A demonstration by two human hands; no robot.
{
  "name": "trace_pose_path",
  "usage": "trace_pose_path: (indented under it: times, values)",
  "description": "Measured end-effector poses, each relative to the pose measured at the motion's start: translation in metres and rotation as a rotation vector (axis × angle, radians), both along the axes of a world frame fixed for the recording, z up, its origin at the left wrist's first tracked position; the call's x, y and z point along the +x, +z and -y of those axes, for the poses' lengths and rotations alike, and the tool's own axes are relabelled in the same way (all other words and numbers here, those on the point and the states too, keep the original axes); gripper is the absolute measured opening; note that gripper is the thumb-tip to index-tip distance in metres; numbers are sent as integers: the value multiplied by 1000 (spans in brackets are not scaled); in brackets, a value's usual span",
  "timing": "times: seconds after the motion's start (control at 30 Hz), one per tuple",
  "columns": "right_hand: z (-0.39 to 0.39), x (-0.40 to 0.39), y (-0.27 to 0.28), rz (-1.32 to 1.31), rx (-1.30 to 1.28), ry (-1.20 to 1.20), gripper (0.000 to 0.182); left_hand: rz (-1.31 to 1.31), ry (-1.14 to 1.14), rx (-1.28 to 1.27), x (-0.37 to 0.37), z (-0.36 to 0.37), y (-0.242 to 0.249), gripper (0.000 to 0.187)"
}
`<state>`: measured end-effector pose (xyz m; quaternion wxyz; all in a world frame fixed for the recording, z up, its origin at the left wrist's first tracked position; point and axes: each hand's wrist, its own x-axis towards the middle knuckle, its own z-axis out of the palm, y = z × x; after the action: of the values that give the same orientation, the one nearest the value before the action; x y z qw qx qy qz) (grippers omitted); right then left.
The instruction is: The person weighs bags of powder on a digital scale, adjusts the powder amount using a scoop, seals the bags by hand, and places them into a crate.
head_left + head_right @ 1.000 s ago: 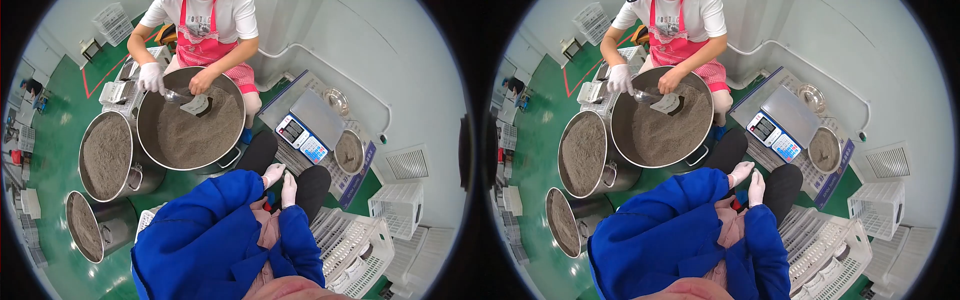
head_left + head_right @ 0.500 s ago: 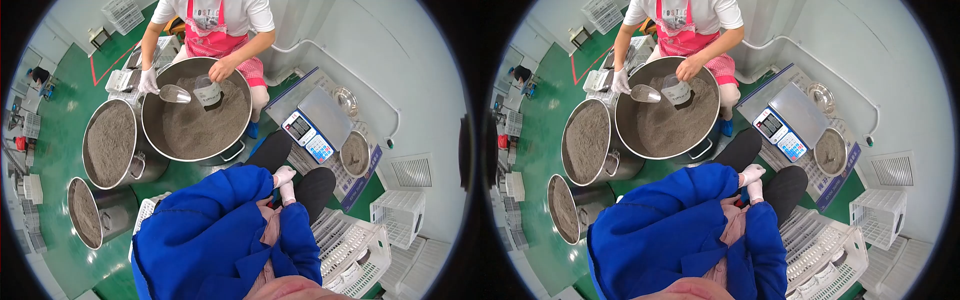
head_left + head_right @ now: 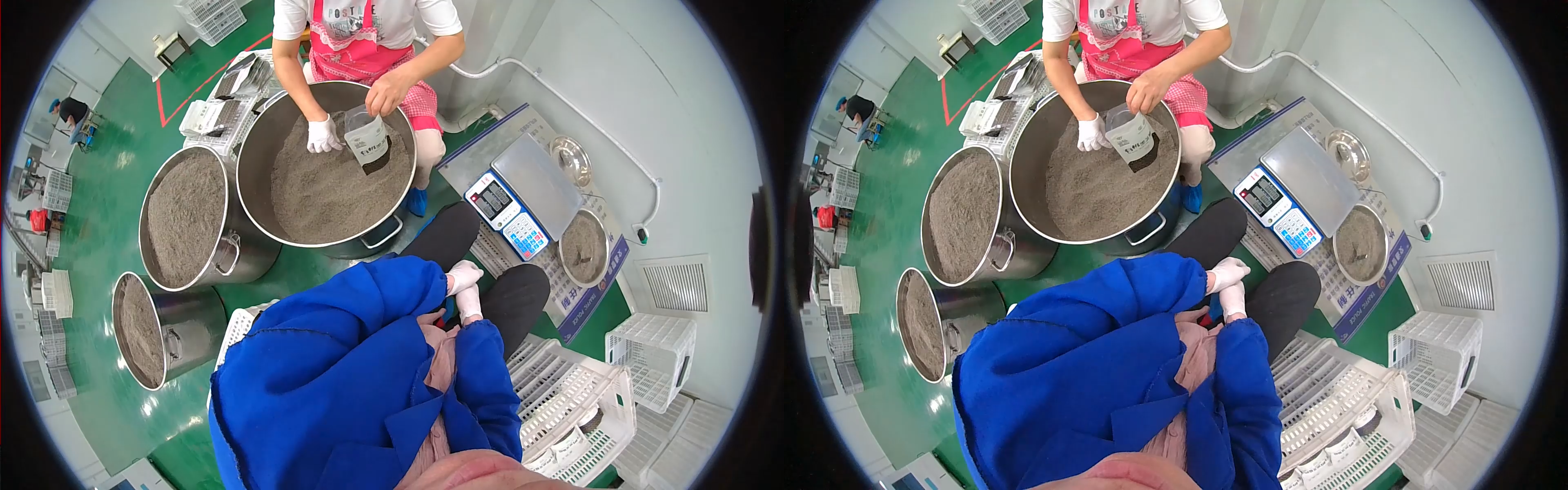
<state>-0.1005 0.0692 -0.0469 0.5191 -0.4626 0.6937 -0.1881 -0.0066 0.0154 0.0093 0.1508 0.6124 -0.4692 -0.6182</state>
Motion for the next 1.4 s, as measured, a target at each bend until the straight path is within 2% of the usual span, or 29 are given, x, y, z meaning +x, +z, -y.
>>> trace_pose_path:
  times: [0.27,0.3,0.4,0.43,0.53,0.73,0.8,0.9,1.03,1.2,1.3,1.33,1.37,1.4]
  values:
    - [-1,11,50,-149,-4,71,44,-7,-51,6,-2,1,-10,43]
    - [-2,12,51,-167,-47,69,43,17,-40,-31,-3,0,-12,37]
    - [-1,12,49,-63,40,-37,43,-17,-43,-40,-1,1,-13,38]
    - [-1,8,27,-111,-3,-34,41,-30,-45,-39,-1,0,-11,39]
    - [-4,8,27,-74,-38,-43,36,-75,-61,-22,-3,3,-24,40]
    - [-2,11,46,-201,-38,66,33,-159,-5,83,-6,3,-27,39]
    - [-2,9,38,-209,-86,117,31,-180,12,104,-5,4,-27,39]
    - [-1,8,26,-146,-59,48,31,-169,-2,105,-4,4,-26,38]
    - [1,4,18,-220,-62,142,31,-224,17,109,-7,4,-39,38]
    - [1,11,57,-168,43,67,34,-253,-5,111,-6,6,-47,44]
    - [-6,19,77,9,-150,-234,36,-188,191,-26,-10,1,-41,52]
    - [-6,15,71,0,-280,-355,39,-246,253,37,-11,7,-50,60]
    - [-6,10,66,-166,-572,-426,40,-204,274,23,-10,8,-42,63]
    - [-1,1,91,-86,-673,-511,41,-203,237,21,-8,10,-47,64]
